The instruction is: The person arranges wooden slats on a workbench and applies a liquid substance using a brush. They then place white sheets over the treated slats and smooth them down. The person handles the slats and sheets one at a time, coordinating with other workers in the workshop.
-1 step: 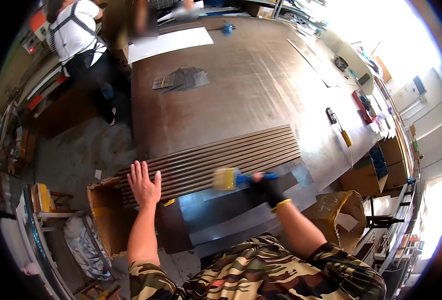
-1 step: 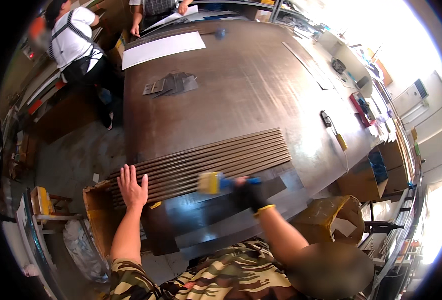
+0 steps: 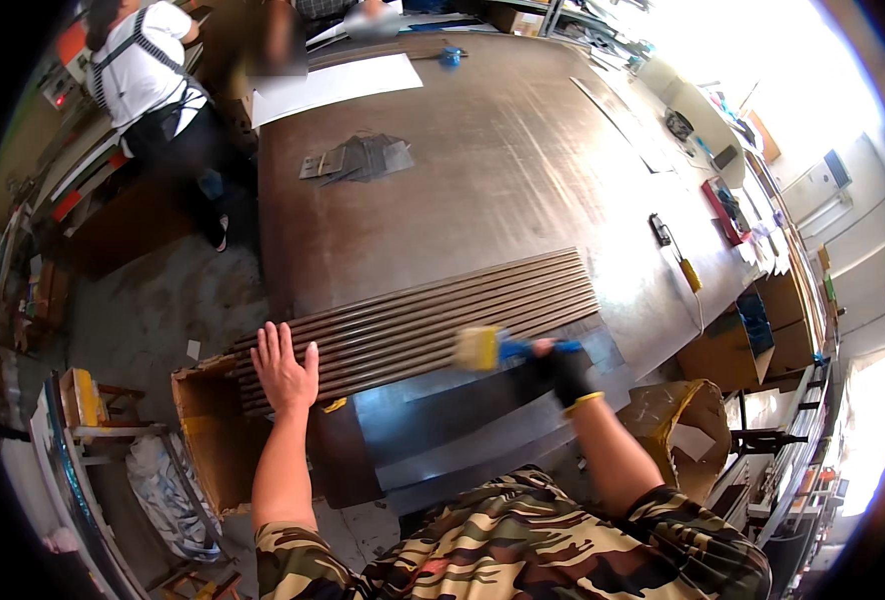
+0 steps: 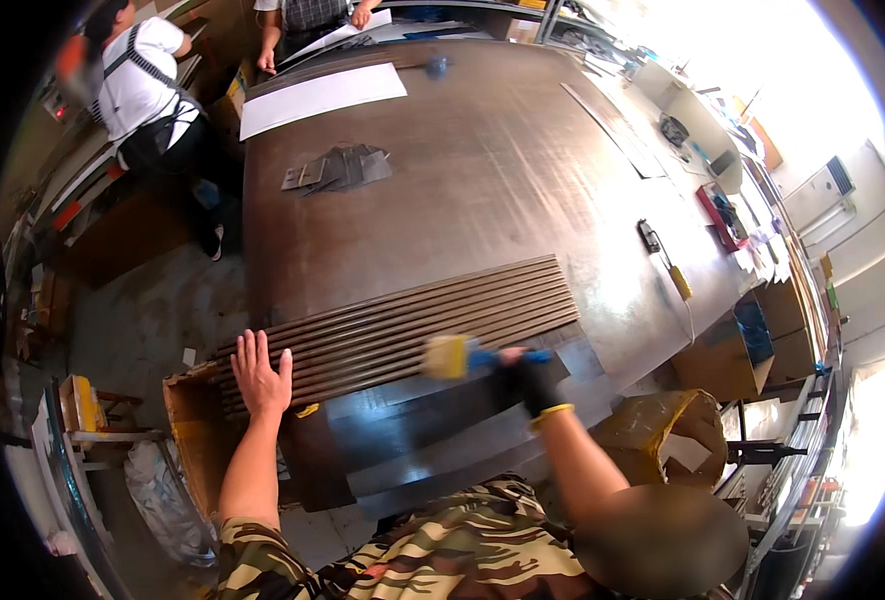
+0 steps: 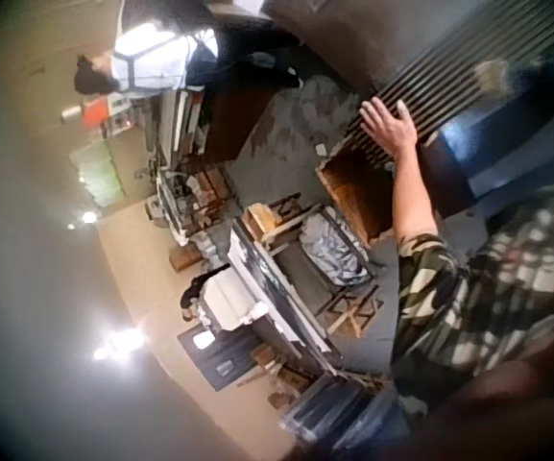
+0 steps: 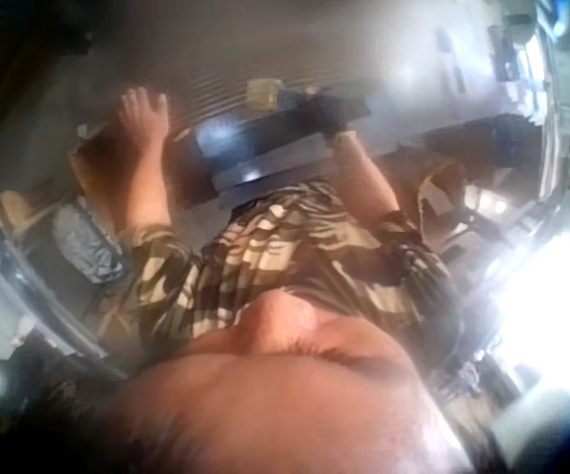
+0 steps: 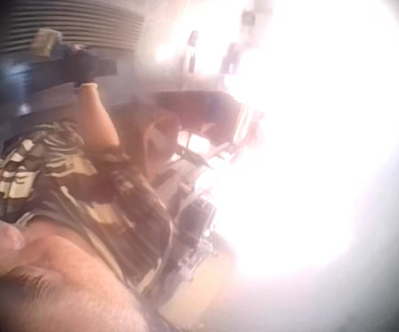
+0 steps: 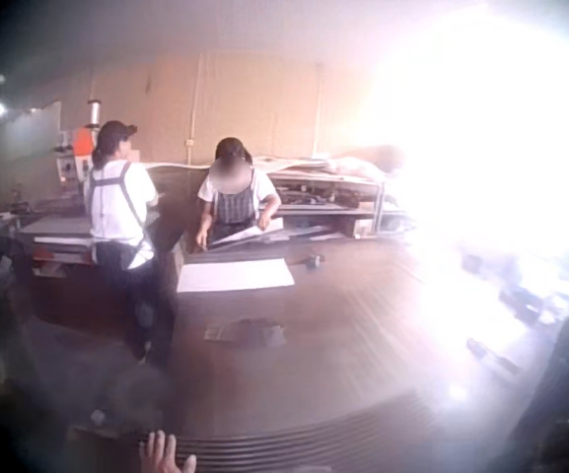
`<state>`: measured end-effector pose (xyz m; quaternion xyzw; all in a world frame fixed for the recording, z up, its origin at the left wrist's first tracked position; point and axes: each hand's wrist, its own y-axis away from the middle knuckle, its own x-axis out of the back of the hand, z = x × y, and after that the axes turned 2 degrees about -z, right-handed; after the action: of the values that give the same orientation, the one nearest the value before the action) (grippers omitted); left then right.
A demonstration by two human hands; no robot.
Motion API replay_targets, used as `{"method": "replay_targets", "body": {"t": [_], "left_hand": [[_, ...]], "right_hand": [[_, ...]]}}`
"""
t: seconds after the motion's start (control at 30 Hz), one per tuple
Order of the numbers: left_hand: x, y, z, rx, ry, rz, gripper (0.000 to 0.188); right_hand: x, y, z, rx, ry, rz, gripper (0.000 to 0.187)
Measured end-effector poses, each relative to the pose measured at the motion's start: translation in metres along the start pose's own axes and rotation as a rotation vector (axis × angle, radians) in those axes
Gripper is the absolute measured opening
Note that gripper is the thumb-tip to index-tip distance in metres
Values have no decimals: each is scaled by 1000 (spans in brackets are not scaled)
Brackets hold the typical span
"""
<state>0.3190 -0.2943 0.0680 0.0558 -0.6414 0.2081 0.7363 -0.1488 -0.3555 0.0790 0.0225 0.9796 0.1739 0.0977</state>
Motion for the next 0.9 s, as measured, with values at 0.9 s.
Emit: {"method": "replay_targets", "body": {"t": [0.9], "left_hand": [[-5,-2,0,-9,-63,-19,67]], "right_hand": [[-130,128,-7,950,981,-524,12]]}}
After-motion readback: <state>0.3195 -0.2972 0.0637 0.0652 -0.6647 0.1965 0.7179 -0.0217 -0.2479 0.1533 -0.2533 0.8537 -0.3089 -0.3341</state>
